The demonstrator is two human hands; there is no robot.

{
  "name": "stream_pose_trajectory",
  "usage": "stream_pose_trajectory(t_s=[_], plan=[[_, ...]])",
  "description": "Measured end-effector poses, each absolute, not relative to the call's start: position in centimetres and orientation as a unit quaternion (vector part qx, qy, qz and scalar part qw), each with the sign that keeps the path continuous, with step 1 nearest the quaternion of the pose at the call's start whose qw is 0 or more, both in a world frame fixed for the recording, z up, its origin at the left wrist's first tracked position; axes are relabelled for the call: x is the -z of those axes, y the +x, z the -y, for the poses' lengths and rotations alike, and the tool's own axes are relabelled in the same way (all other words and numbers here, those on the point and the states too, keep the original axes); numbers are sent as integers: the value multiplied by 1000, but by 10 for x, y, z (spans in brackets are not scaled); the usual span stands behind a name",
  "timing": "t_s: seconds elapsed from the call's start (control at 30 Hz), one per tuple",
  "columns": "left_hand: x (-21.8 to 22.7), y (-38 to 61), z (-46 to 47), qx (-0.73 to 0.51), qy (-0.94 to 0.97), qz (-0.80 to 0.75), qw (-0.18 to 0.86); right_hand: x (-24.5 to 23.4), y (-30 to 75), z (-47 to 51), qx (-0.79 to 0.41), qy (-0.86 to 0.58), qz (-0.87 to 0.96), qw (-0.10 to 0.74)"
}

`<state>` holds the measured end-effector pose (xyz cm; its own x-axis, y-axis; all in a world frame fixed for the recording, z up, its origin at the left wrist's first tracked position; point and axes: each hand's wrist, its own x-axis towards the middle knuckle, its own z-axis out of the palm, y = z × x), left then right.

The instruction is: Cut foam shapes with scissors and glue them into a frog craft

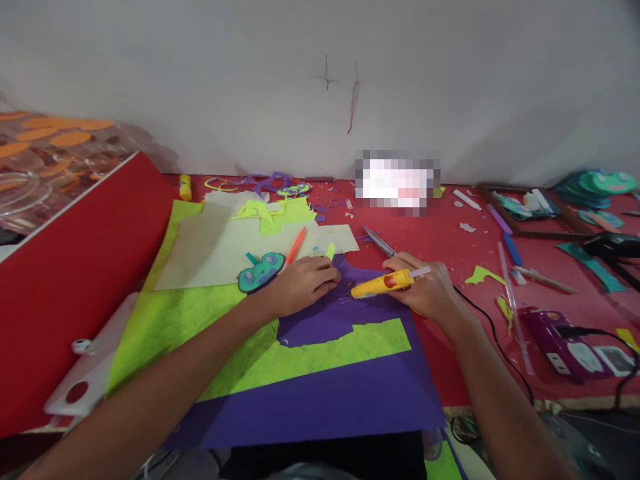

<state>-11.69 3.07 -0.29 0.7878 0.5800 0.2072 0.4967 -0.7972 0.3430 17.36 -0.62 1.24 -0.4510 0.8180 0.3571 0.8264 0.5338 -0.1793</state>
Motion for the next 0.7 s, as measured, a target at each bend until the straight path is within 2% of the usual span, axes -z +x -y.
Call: stream_pose_trajectory(t_s=[0.7], plan=[[3,-117,-31,-152,935,-285,144,-9,175,5,3,-475,862,177]])
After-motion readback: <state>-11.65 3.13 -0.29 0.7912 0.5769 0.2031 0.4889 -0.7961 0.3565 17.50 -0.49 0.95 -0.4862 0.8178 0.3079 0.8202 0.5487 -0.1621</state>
